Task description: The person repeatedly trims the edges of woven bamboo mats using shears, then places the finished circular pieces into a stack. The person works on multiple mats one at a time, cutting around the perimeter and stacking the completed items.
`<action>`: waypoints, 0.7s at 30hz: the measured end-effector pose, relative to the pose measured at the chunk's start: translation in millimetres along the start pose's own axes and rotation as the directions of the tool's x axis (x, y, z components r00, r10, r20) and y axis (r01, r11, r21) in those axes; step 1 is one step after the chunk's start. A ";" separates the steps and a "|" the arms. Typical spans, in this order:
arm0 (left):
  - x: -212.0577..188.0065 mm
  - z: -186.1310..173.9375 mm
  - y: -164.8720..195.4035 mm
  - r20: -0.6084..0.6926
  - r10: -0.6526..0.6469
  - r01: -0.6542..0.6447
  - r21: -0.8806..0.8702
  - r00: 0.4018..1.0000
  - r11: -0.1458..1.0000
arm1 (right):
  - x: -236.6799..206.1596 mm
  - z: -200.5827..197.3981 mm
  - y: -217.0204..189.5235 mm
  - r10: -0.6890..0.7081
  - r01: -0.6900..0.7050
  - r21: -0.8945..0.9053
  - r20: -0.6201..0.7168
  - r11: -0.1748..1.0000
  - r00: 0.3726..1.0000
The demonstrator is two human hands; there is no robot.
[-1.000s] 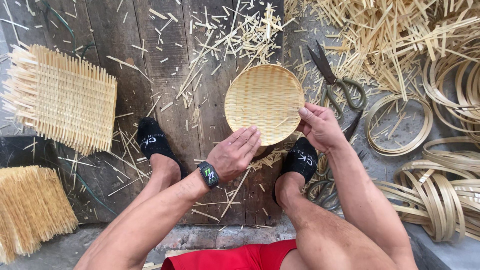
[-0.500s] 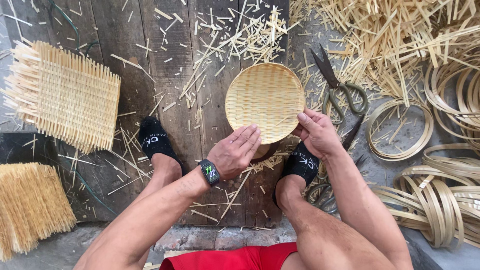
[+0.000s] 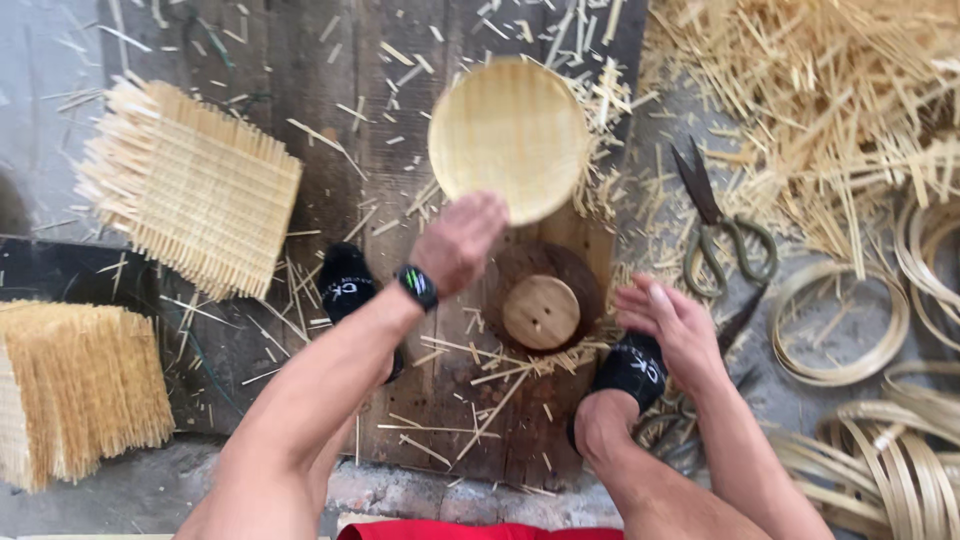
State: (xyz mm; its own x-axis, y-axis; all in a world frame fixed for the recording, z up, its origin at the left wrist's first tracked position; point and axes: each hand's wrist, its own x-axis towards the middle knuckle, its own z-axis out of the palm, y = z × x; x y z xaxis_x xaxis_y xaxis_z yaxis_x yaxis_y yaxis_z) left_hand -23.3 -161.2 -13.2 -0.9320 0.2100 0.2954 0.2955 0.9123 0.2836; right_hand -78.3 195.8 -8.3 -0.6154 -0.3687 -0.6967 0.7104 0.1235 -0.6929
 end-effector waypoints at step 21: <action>30.6 13.8 -178.6 -0.128 -0.402 0.420 0.188 0.907 0.888 | -26.3 -46.8 70.8 0.088 -0.112 -0.237 -0.109 0.965 0.990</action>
State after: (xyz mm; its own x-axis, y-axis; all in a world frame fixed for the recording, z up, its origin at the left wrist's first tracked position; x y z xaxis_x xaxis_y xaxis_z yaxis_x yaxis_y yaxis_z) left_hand -107.5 -312.9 -67.3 -0.9369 -0.2213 0.2705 -0.1688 0.9643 0.2042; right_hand -27.8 257.3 -47.8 -0.5844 -0.2536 -0.7708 0.6732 0.3789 -0.6350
